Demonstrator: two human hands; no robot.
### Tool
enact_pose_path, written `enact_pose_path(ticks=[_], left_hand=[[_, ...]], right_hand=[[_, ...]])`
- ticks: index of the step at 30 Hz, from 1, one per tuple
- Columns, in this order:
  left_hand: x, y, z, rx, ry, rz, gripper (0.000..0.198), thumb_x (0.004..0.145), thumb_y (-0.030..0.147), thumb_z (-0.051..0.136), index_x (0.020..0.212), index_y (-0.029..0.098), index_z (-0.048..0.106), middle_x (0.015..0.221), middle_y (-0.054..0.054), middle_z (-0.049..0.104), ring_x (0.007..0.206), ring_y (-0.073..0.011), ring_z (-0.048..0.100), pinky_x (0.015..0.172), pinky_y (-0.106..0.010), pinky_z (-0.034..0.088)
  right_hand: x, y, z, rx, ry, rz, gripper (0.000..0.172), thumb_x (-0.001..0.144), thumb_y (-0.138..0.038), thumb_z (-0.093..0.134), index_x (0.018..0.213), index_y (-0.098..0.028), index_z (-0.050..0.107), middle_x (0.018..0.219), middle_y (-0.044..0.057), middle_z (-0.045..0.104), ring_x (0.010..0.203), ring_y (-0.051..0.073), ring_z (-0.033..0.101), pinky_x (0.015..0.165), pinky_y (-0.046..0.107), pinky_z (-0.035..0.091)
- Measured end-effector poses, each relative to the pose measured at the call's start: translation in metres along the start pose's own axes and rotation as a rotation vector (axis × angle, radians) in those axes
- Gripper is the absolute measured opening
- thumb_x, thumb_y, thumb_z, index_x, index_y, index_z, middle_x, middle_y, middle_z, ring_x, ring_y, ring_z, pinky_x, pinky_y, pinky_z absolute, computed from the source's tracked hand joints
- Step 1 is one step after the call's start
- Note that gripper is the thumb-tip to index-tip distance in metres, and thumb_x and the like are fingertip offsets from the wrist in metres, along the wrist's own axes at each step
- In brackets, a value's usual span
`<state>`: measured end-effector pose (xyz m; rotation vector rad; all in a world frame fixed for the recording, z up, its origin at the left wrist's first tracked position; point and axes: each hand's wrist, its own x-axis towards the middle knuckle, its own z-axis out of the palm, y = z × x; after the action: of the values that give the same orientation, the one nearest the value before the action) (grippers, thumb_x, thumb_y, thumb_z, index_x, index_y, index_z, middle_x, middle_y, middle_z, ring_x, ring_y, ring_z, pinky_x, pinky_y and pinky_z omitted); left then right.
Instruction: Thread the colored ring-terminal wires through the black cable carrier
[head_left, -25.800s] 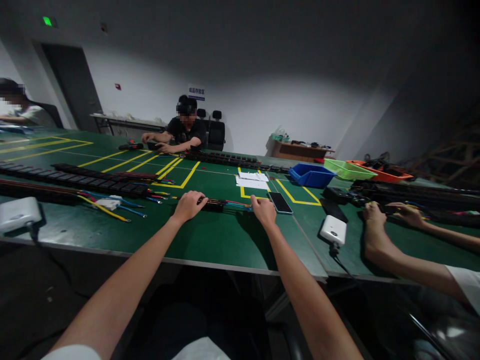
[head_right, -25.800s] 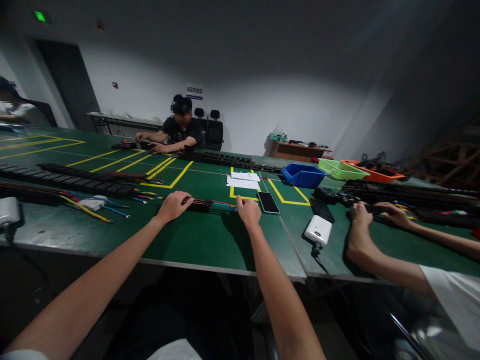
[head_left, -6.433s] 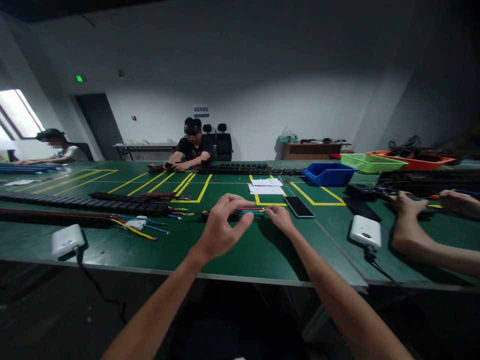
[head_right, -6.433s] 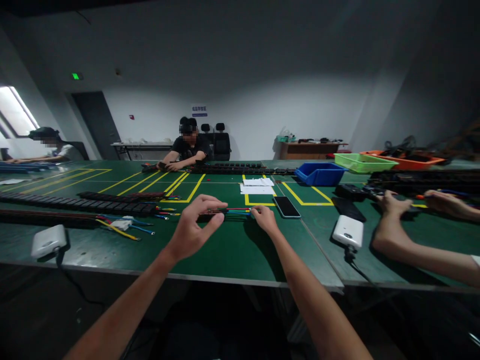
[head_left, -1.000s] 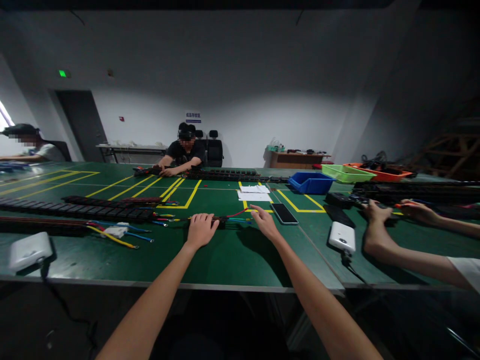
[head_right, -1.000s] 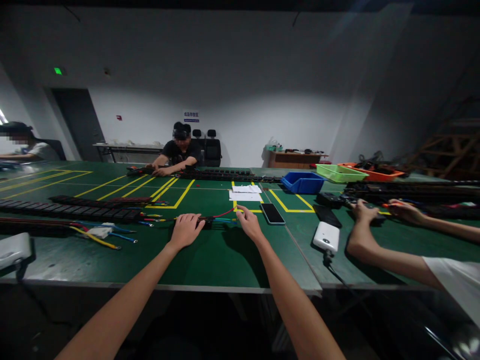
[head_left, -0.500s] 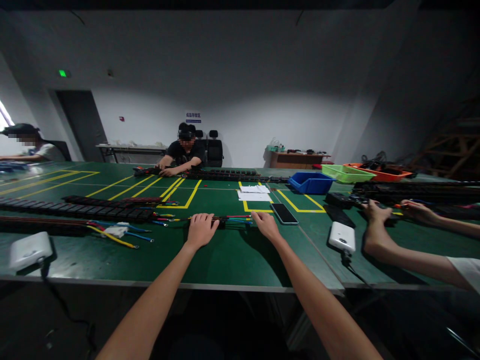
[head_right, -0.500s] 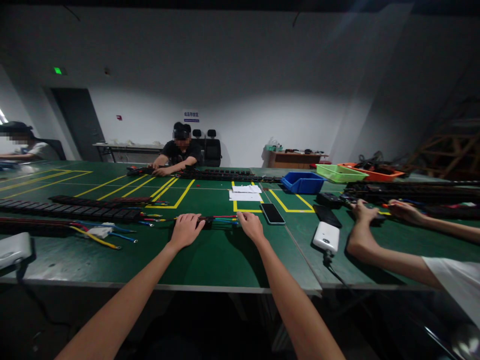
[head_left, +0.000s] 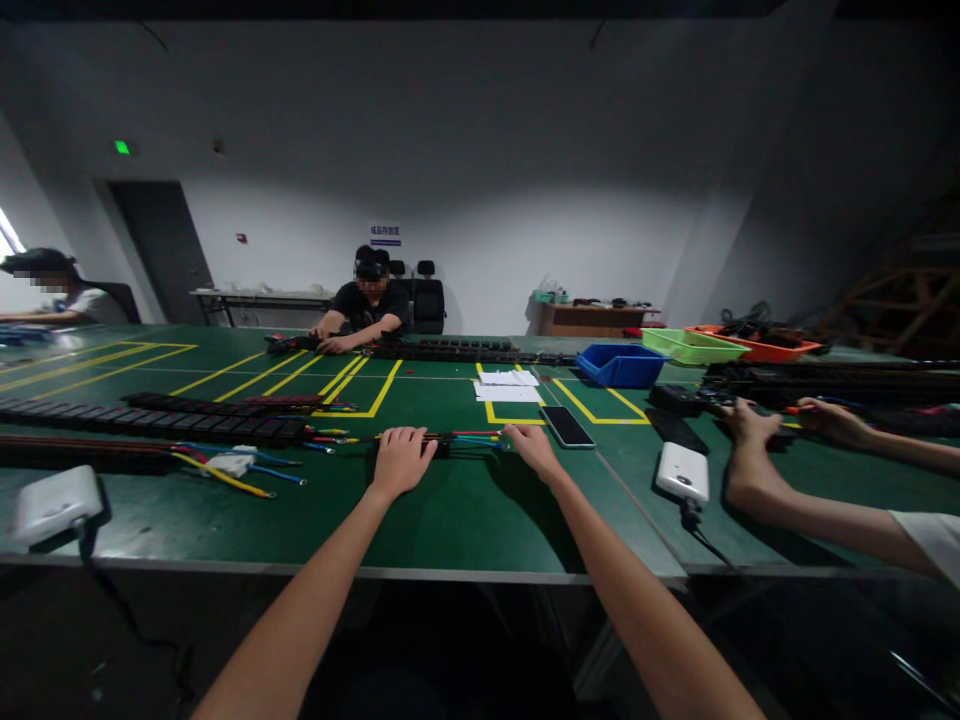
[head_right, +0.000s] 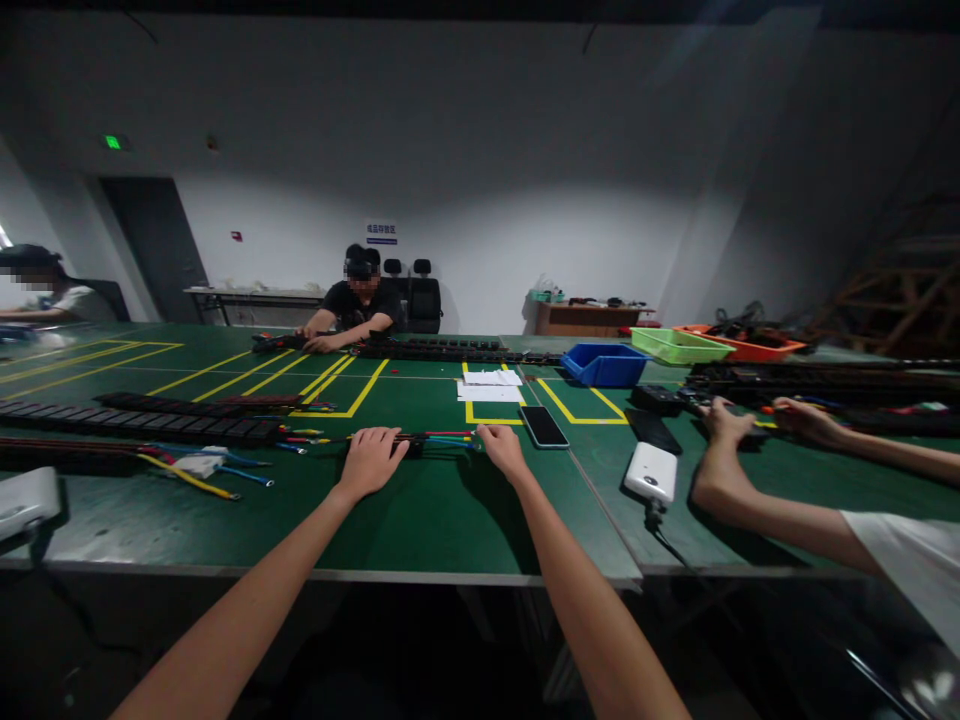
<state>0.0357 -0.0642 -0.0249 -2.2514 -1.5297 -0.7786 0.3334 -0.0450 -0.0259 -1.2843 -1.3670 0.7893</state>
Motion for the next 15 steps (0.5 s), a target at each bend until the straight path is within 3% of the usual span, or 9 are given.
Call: enact_pose_path(ticks=[3, 11, 15], left_hand=[[0.0, -0.001, 0.0, -0.004, -0.005, 0.005, 0.051, 0.104, 0.053, 0.036, 0.126, 0.02, 0.069, 0.123, -0.013, 0.072, 0.116, -0.031, 0.062, 0.108, -0.052, 0.041], [0.0, -0.001, 0.001, 0.001, -0.008, 0.001, 0.053, 0.105, 0.053, 0.035, 0.125, 0.019, 0.069, 0.123, -0.013, 0.072, 0.116, -0.0315, 0.062, 0.108, -0.052, 0.04], [0.0, -0.001, 0.0, 0.002, -0.012, 0.005, 0.053, 0.105, 0.053, 0.035, 0.125, 0.018, 0.069, 0.122, -0.013, 0.072, 0.116, -0.0313, 0.062, 0.107, -0.052, 0.041]], right_hand=[[0.0, 0.001, -0.001, 0.014, -0.001, 0.014, 0.049, 0.073, -0.06, 0.063, 0.075, -0.013, 0.074, 0.049, -0.004, 0.044, 0.05, 0.012, 0.037, 0.05, 0.025, 0.024], [-0.007, -0.017, -0.003, 0.189, -0.101, 0.026, 0.072, 0.074, -0.067, 0.063, 0.125, -0.017, 0.071, 0.057, -0.007, 0.042, 0.046, 0.008, 0.028, 0.045, 0.023, 0.023], [-0.005, -0.012, -0.002, 0.167, -0.072, 0.073, 0.065, 0.071, -0.058, 0.067, 0.118, -0.013, 0.074, 0.053, -0.007, 0.042, 0.046, 0.008, 0.03, 0.045, 0.022, 0.022]])
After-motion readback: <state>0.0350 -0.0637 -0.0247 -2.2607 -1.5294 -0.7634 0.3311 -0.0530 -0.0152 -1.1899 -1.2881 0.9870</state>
